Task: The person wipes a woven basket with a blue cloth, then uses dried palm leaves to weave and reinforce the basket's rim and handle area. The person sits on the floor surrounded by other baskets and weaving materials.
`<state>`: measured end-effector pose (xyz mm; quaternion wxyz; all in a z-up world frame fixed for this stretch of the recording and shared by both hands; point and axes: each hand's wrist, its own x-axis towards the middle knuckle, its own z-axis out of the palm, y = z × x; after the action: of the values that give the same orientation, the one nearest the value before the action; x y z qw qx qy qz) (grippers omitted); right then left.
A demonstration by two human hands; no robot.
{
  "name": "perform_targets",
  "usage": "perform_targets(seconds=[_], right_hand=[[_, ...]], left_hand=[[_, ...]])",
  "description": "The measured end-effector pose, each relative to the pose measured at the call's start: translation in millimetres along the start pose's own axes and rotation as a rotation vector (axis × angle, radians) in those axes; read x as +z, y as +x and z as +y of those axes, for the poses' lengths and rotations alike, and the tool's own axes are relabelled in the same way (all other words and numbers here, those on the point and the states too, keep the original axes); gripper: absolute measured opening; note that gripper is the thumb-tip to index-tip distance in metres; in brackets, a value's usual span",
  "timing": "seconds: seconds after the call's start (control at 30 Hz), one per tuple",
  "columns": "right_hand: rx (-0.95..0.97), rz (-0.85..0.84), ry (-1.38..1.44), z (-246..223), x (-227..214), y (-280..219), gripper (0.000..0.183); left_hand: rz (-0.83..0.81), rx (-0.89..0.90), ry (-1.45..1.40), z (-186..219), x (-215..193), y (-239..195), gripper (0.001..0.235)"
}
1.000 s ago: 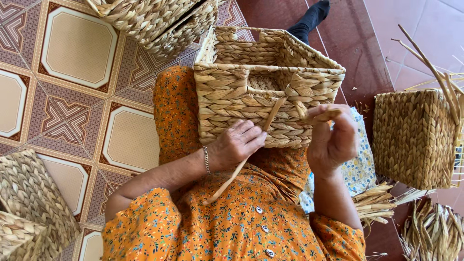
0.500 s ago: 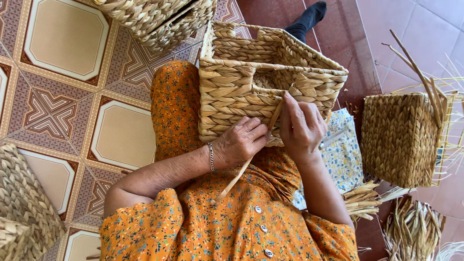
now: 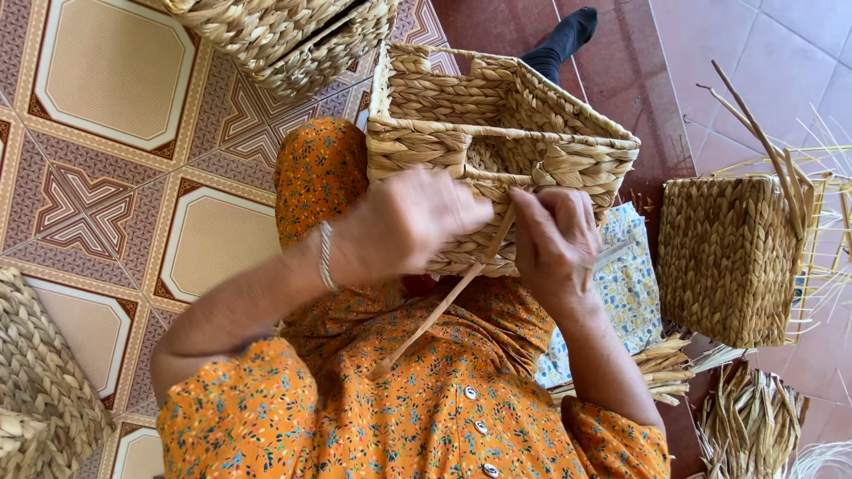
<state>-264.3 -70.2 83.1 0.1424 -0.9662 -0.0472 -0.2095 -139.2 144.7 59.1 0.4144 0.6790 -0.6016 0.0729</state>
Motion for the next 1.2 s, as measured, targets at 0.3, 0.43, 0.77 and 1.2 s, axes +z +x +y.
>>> perform_targets(seconds=[0.3,0.43,0.77,1.2], right_hand=[[0.168,-0.047,0.048,-6,11,13,0.032],[0.156,-0.061,0.031,-8,10,18,0.032],[0.179,-0.129,0.191,-5,-7,28,0.033],[-0.029,-0.109,-0.029,32,-28,19,0.037]], left_hand=[[-0.708,-0.466,-0.53,-138,14,104,0.026],[-1.118,-0.565,-0.981,-146,41,119,0.039],[-1.2,-0.814,-1.186,-151,87,110,0.035],[-1.26,-0.676,-0.575,-200,67,84,0.029]])
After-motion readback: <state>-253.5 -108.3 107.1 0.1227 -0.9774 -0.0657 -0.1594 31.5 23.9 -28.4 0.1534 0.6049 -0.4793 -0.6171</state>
